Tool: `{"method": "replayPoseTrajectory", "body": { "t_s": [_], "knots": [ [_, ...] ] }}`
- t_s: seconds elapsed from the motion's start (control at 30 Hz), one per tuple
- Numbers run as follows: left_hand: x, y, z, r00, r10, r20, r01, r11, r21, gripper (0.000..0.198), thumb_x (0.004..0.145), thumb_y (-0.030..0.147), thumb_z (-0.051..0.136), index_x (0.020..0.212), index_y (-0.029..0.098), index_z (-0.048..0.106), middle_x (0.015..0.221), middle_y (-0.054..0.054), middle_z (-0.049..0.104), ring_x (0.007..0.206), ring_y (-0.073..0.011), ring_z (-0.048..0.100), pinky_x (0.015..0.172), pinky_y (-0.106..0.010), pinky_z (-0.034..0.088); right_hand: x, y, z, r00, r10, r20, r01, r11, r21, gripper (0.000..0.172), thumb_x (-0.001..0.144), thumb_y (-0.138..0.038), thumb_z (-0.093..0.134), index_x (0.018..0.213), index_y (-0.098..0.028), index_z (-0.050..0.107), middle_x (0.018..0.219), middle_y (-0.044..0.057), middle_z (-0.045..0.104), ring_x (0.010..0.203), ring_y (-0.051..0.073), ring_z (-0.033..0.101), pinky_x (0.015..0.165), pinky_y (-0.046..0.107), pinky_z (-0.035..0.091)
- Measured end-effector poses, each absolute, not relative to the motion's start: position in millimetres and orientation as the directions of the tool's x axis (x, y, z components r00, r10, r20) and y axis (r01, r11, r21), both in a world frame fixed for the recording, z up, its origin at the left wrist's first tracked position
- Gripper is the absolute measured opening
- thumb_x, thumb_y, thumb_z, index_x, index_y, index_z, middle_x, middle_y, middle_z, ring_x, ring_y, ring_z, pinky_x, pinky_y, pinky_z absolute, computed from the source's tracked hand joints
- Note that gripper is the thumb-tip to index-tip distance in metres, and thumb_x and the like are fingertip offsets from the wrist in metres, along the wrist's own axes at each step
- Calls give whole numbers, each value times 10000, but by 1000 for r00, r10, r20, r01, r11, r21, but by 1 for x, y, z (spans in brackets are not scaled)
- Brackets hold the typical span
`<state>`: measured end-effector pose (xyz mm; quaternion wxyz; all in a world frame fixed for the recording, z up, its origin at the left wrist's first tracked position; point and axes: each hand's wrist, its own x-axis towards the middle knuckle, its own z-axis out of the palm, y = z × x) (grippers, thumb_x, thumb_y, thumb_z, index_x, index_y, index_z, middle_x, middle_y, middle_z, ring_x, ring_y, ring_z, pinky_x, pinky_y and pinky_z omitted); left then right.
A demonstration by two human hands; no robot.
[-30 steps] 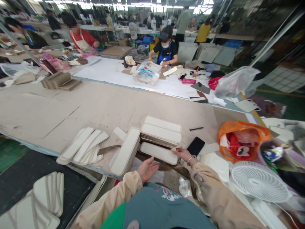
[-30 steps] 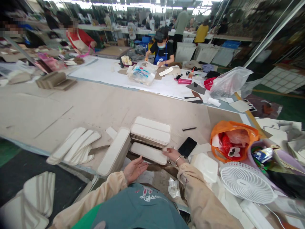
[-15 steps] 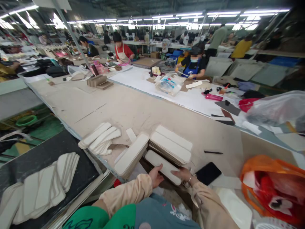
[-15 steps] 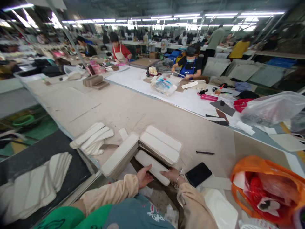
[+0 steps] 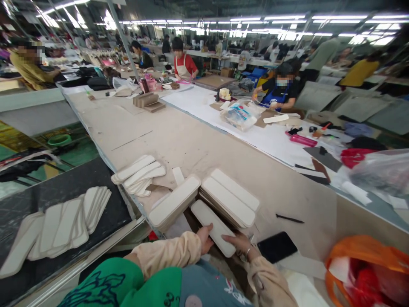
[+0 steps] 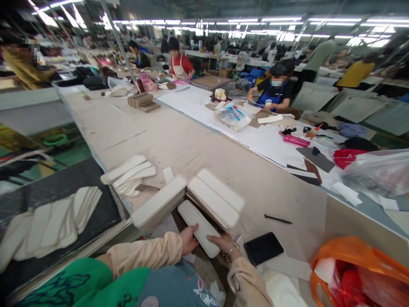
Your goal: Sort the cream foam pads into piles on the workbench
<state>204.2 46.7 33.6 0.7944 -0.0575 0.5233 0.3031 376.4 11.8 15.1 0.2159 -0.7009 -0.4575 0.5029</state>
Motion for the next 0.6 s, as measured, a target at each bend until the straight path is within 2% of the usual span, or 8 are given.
{"method": "replayPoseTrajectory", "body": {
  "t_s": [0.17, 0.27, 0.37, 0.5, 0.6],
  "knots": [
    [203, 43, 35, 271, 439, -857, -579, 785, 219, 469, 833, 213, 590, 1264, 77, 463, 1160, -181, 625, 1049, -250, 620, 917, -359, 492, 369, 6, 19, -23, 880, -474, 248, -454, -856, 468, 656, -400, 667, 1056, -160, 630, 1114, 116, 682, 1080, 262, 626, 910, 319, 516],
    [202, 40, 40, 282, 453, -845, -597, 773, 215, 441, 850, 244, 549, 1258, 89, 485, 1165, -165, 632, 1055, -249, 620, 937, -368, 482, 362, 1, 27, -46, 851, -523, 195, -506, -840, 618, 619, -392, 691, 1163, -129, 562, 1138, 128, 668, 1041, 273, 637, 885, 346, 522],
    [199, 36, 46, 309, 456, -835, -603, 773, 198, 470, 851, 355, 543, 1224, 70, 521, 1135, -175, 647, 1065, -272, 614, 965, -391, 465, 351, -1, 43, 27, 807, -590, 328, -565, -757, 683, 589, -369, 716, 1186, -100, 519, 1058, 131, 686, 965, 279, 654, 828, 361, 524],
    [191, 34, 52, 430, 503, -750, -635, 759, 145, 623, 818, 571, 524, 1219, 95, 542, 1118, -180, 655, 1089, -309, 602, 997, -441, 437, 332, -1, 72, 114, 830, -547, 489, -525, -696, 699, 560, -366, 730, 1171, -114, 503, 1069, 129, 655, 983, 279, 634, 855, 375, 496],
    [183, 32, 56, 476, 540, -694, -672, 732, 108, 708, 790, 659, 500, 1246, 118, 528, 1122, -178, 654, 1106, -325, 594, 1010, -474, 417, 319, -7, 93, 155, 864, -480, 627, -461, -628, 773, 526, -380, 743, 1201, -106, 486, 1139, 160, 596, 1048, 309, 600, 887, 398, 473]
  ]
}}
